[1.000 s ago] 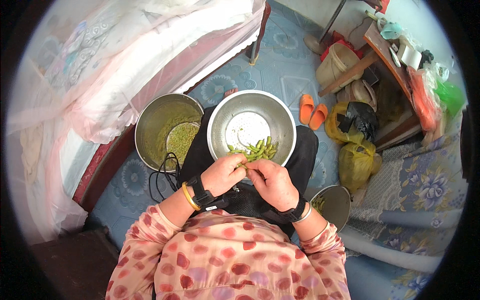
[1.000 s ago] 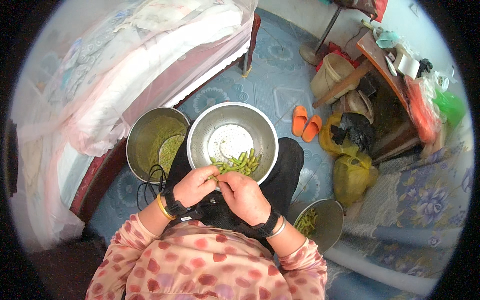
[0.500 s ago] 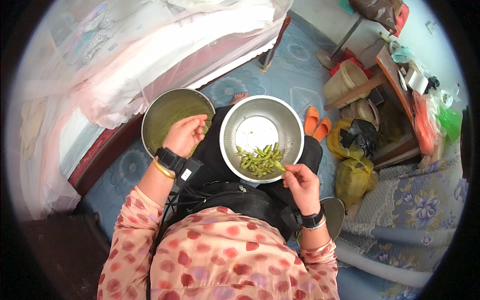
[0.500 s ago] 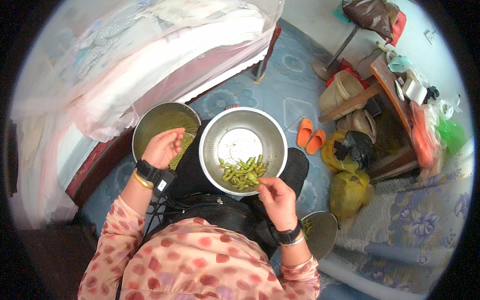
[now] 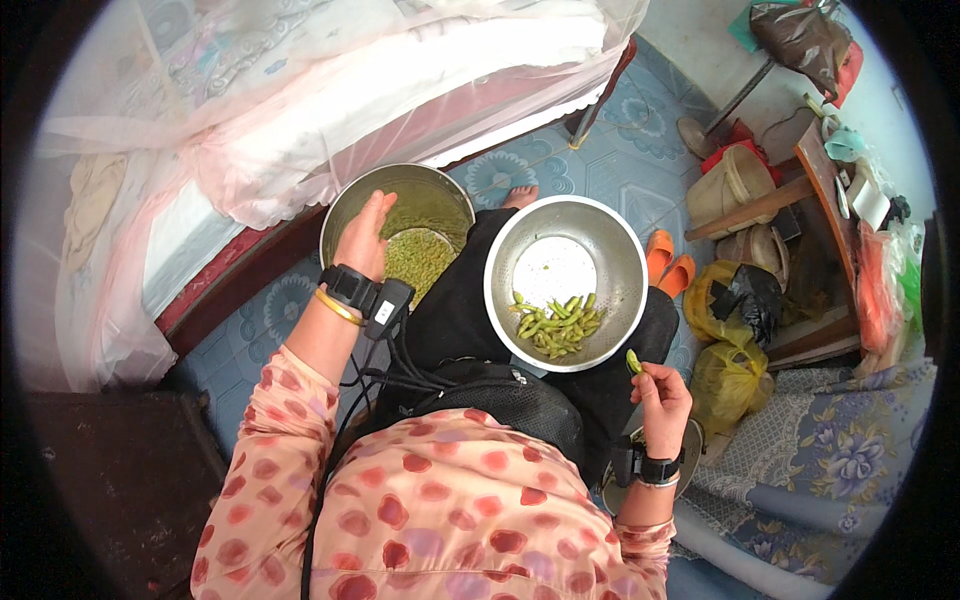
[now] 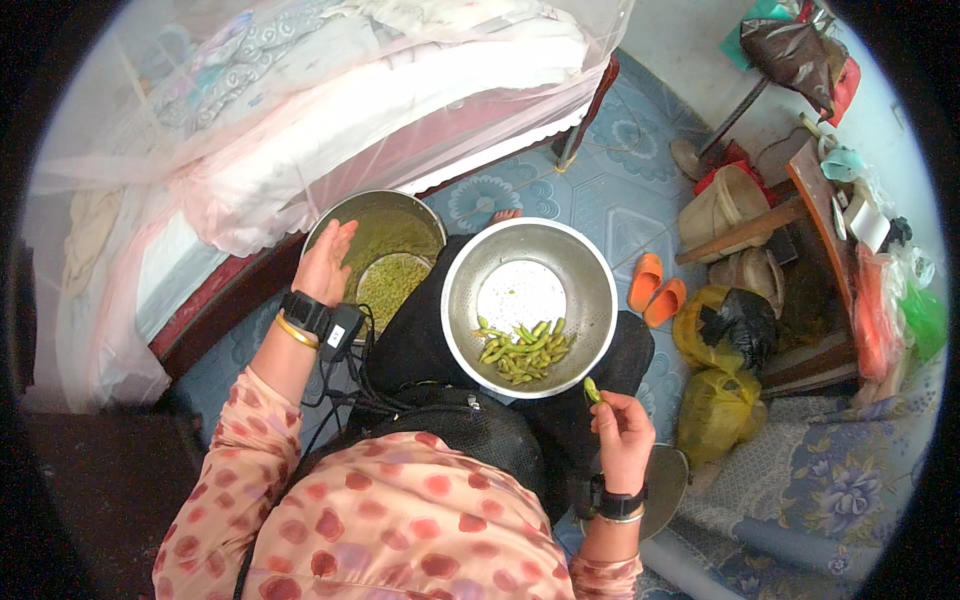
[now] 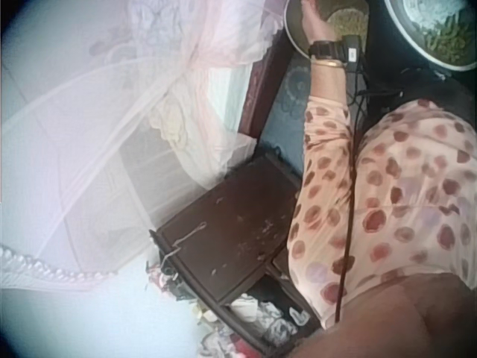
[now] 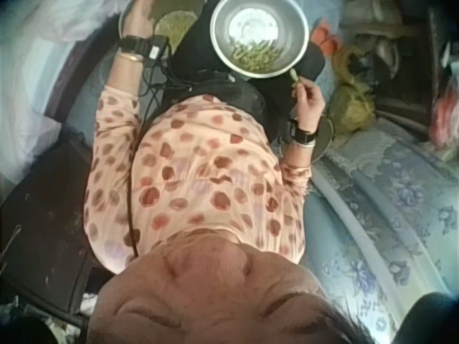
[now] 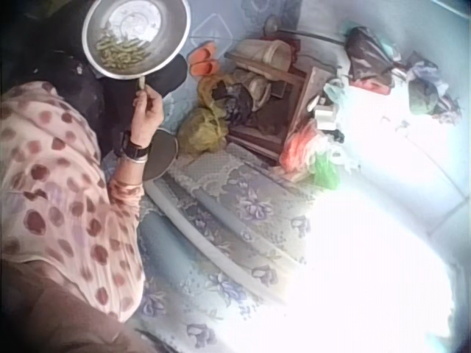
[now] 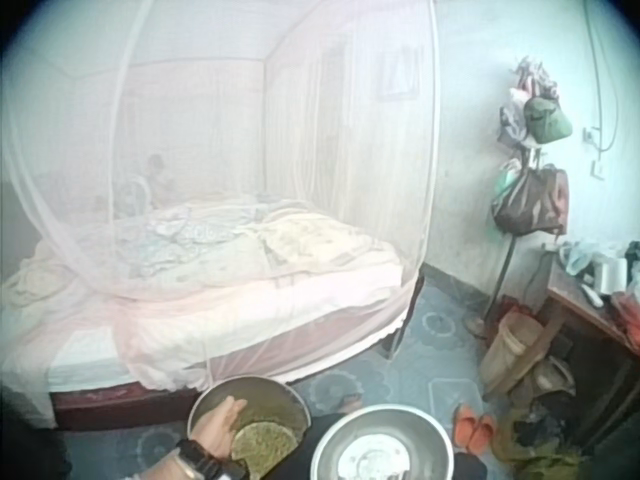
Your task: The person peels green pods by hand, dropping the inner beans into a metal bowl and placing the empty shells into a bucket.
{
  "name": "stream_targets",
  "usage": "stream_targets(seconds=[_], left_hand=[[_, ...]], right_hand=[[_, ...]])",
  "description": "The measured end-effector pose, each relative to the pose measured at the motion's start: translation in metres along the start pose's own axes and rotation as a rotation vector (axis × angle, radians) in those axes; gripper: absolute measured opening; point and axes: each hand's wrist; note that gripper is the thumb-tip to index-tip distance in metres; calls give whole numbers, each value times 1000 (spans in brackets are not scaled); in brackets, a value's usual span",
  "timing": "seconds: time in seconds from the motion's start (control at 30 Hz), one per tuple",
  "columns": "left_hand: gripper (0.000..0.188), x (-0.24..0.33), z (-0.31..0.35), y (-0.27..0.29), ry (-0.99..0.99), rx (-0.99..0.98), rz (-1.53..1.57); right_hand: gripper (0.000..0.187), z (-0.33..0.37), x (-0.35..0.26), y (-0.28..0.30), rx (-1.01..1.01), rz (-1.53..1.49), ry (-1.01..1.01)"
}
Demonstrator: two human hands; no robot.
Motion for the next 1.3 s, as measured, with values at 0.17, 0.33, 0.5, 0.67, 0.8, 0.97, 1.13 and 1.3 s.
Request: stream_targets(seconds=[0.17, 0.33, 0.5, 0.67, 0.8, 0.97, 1.13, 1.3], left_hand=[[48, 1, 21, -12, 46, -149, 43], [38, -15, 36, -33, 161, -313, 2], [39, -40, 41, -55, 245, -268, -179], [45, -55, 39, -61, 321, -390, -134], [37, -69, 35, -62, 382, -465, -157], [38, -76, 29, -56, 413, -464, -266], [36, -76, 22, -59, 455, -473, -389], [50, -76, 17, -70, 438, -498, -661]], right_hand=[[12, 1, 6, 11, 77, 5, -9], [10, 8, 18, 28, 149, -7, -2], [10, 20, 39, 44, 239, 10, -47], [9, 31, 73, 69, 408, 198, -22], [9, 56, 105, 110, 573, 477, 2], [14, 84, 122, 144, 649, 903, -69], [18, 88, 125, 132, 740, 722, 13], [16, 83, 137, 81, 591, 562, 18]])
Point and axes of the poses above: each hand's wrist, its own z-axis away from the middle knuckle, its own y-axis out of the back of the hand, x = y × z, and after that the axes turned 6 degrees about z, right-handed
